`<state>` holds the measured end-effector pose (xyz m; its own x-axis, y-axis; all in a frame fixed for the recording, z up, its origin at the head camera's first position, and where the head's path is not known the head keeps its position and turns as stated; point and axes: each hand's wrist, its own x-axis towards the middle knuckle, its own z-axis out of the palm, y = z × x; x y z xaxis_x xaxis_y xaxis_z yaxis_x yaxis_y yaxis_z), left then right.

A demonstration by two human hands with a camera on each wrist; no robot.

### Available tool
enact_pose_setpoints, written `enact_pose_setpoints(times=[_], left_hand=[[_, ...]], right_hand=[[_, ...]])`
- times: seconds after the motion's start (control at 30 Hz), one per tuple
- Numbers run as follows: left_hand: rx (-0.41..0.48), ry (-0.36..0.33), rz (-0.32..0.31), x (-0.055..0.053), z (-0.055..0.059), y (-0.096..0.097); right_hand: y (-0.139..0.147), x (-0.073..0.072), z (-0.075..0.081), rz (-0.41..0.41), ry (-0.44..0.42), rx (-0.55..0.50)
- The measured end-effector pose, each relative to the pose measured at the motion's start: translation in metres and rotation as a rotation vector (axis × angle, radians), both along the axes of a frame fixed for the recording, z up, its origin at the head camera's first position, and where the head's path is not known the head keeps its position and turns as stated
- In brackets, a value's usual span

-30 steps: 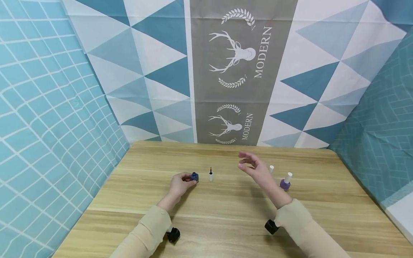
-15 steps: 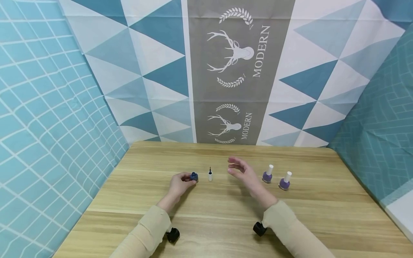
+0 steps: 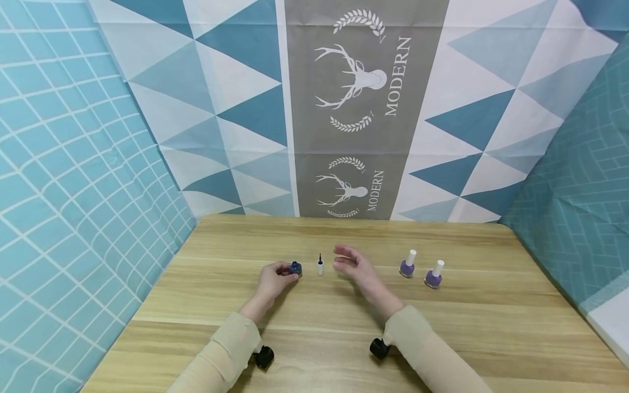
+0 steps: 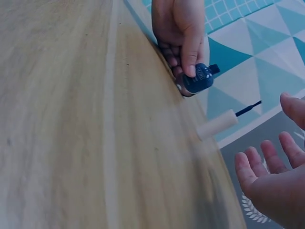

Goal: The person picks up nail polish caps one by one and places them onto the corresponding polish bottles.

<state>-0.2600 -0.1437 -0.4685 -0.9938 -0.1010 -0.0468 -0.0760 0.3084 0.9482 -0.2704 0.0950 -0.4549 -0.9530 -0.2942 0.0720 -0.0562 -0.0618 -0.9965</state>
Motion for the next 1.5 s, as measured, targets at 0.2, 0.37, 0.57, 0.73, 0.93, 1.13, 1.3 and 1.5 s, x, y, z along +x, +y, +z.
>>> enact_pose_setpoints(times=[0.2,0.37,0.57,0.73,0.93,1.13,1.3,1.5], left_hand=[[0.005,-0.002,0.003,0.000,0.000,0.000],[0.004,-0.001,0.005,0.000,0.000,0.000],[0.003,-0.001,0.004,0.000,0.002,0.000],[0.000,0.005,0.000,0.000,0.001,-0.001],[0.003,0.007,-0.005,0.000,0.001,-0.002],[0.007,0.004,-0.006,0.000,0.001,-0.002],[0.005,0.002,-0.004,0.000,0.002,-0.002],[0.002,0.013,-0.005,0.000,0.000,-0.002]], right_hand=[[-0.010,-0.003,-0.008,0.025,-0.047,-0.002],[-0.017,-0.006,-0.010,0.037,-0.057,0.055],[-0.023,-0.011,-0.012,0.039,-0.041,0.104],[-0.027,-0.017,-0.013,0.038,-0.027,0.168],[-0.030,-0.023,-0.014,0.016,-0.004,0.276],[-0.032,-0.027,-0.012,0.016,-0.024,0.328],[-0.033,-0.028,-0.012,0.011,-0.006,0.375],[-0.035,-0.027,-0.011,0.001,0.022,0.389]])
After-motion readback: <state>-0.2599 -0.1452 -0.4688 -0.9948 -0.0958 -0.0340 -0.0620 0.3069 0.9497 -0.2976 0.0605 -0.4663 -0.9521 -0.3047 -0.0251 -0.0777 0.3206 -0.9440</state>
